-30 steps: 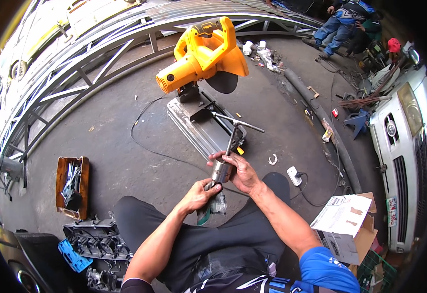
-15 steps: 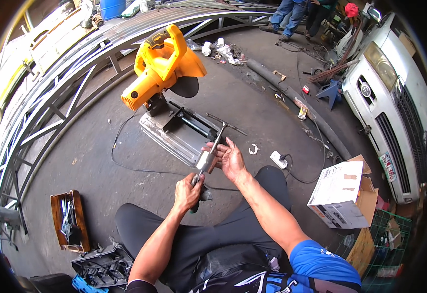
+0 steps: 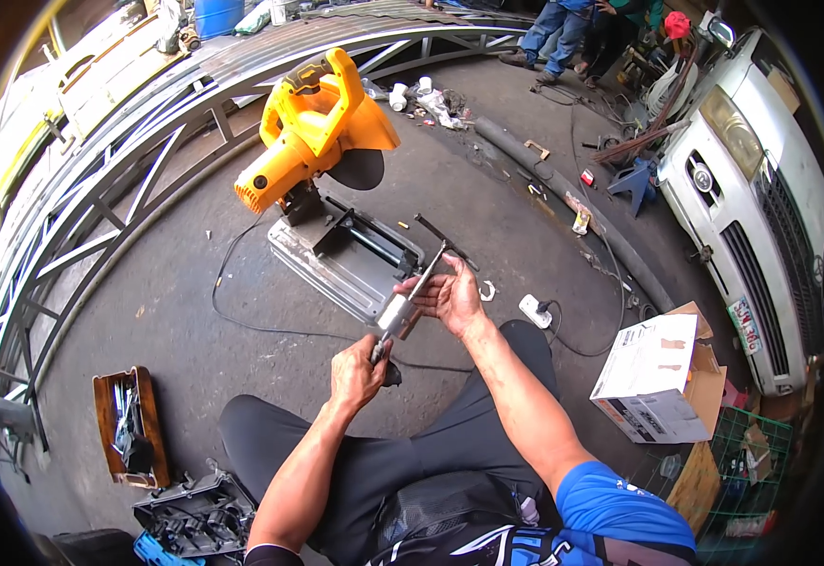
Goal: The recorder is repairing and cleaning a mechanical assembly using a T-handle wrench and a metal chop saw in a busy garage.
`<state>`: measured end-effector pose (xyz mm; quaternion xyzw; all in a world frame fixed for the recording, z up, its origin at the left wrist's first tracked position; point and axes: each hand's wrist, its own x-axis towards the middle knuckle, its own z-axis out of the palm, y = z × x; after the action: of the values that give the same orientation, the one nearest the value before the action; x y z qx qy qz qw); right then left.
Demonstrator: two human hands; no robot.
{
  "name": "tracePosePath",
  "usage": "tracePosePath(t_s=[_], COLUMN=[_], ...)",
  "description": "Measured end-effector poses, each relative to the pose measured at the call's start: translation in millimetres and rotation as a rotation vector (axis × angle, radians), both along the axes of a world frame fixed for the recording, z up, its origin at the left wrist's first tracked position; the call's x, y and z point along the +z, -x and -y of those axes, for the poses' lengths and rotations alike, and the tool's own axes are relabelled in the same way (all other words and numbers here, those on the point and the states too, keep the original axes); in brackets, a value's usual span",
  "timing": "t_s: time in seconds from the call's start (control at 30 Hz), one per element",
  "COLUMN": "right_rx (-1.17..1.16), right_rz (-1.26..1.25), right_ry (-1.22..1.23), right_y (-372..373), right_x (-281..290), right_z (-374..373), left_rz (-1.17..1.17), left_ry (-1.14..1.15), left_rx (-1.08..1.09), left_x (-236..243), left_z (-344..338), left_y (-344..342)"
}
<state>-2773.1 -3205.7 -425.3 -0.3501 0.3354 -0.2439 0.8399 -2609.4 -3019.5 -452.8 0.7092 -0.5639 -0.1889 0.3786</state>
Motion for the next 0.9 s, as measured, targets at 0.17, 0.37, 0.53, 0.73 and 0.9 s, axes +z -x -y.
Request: tracePosePath(t_s=[0.17, 0.37, 0.53, 0.73, 0.9], right_rx=[0.041, 0.057, 0.043, 0.096, 0.060], right_rz=[0.055, 0.091, 0.098, 0.117, 0.068], right_ry=[-0.034, -0.013, -0.054, -0.049, -0.019], right_y=[1, 2, 12, 5, 11], right_x=[-1, -6, -4, -16, -12], right_z=[3, 8, 13, 8, 7], left_rz=[0.105, 0.155, 0.173, 0.192, 0.196], left_ry=[0.032, 0.044, 0.173, 0.099, 0.087], left_rx=[-0.018, -0.026, -0.067, -0.035, -0.033], left_x=[-1, -4, -1, 2, 0], left_z=[0, 3, 10, 0, 3], left_y=[-6, -7, -3, 1, 4])
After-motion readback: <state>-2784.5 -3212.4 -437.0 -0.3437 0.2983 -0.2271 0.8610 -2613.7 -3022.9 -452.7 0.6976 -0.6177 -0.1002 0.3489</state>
